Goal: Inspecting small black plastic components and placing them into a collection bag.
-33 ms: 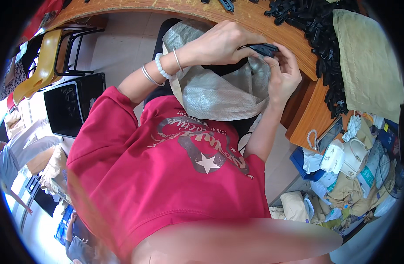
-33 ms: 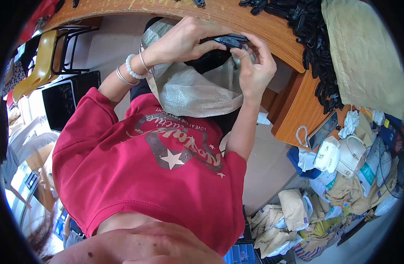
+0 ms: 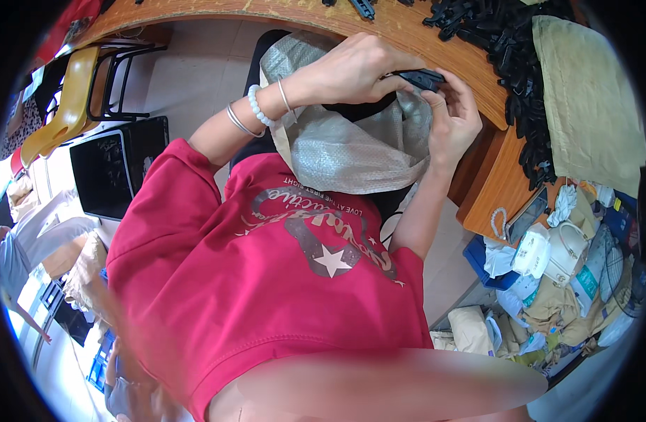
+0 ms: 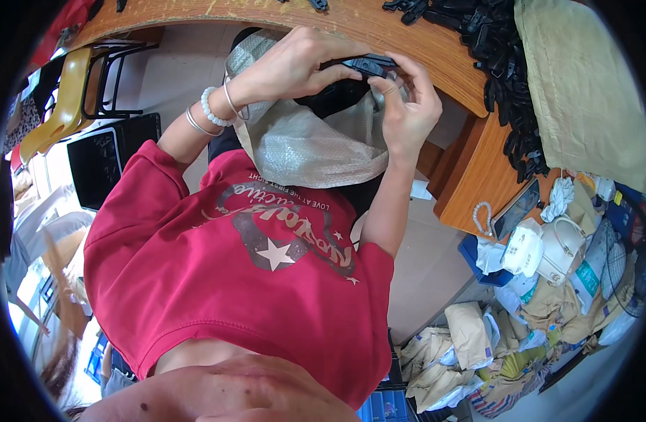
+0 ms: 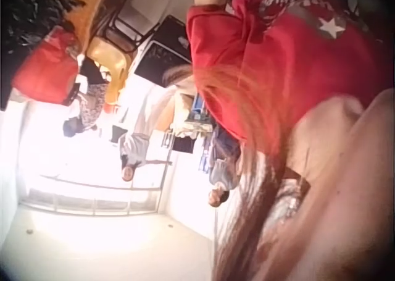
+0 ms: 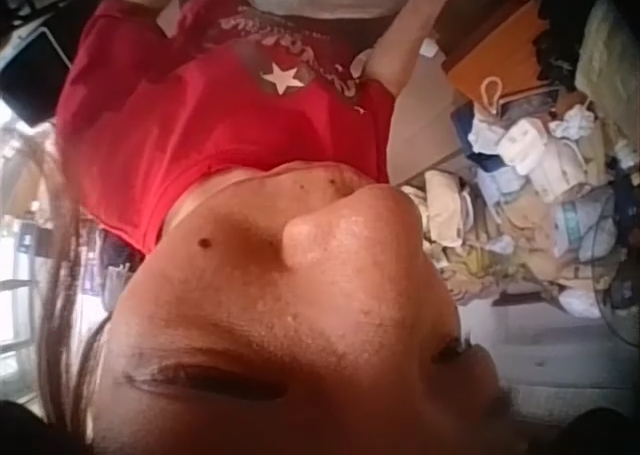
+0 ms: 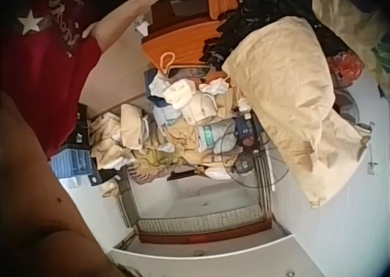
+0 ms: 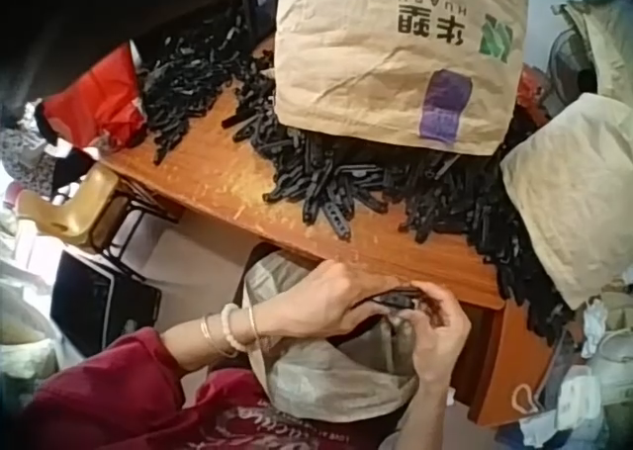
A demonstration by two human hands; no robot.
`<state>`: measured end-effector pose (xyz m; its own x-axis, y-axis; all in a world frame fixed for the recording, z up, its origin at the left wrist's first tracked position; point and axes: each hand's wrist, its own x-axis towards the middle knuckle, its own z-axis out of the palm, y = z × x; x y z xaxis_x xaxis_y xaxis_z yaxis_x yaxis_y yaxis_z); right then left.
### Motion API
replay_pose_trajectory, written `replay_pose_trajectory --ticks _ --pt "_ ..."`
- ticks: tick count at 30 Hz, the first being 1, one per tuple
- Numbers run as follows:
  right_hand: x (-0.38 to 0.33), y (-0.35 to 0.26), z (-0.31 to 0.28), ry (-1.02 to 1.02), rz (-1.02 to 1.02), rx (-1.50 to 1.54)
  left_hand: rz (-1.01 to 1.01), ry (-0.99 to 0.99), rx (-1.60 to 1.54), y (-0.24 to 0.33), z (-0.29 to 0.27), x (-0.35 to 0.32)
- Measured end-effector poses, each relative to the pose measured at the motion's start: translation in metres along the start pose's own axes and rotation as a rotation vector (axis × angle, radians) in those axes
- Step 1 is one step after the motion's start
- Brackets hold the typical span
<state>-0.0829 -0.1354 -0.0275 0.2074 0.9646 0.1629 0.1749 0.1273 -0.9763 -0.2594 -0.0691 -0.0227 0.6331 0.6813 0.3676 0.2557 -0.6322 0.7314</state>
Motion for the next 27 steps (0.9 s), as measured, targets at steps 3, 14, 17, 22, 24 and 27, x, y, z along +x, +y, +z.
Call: replay_pose_trajectory --ticks 3,14,17,22,24,27 --pt "0.005 0.013 -0.006 -0.045 0.035 -0.039 -0.046 -0.034 -0.012 -0.005 0.008 -0.005" --pt "0.087 0.034 0.0 0.144 -0.337 -0.906 0.155 0.295 0.45 -0.042 -0.025 0.028" --pt "0.09 0.028 0.013 0.146 -0.303 -1.113 0.093 0.302 0.575 -0.068 -0.027 0.056" --pt "0.076 0.017 -0.005 0.052 -0.181 -1.096 0.226 0.099 0.763 -0.091 -0.025 0.083" --pt "0.069 0.015 -0.01 0.088 -0.047 -0.652 0.324 0.138 0.714 -0.077 -0.024 0.081" --pt "0.057 0.008 -0.015 0.121 0.158 -0.116 0.122 0.259 0.191 -0.061 -0.018 0.068"
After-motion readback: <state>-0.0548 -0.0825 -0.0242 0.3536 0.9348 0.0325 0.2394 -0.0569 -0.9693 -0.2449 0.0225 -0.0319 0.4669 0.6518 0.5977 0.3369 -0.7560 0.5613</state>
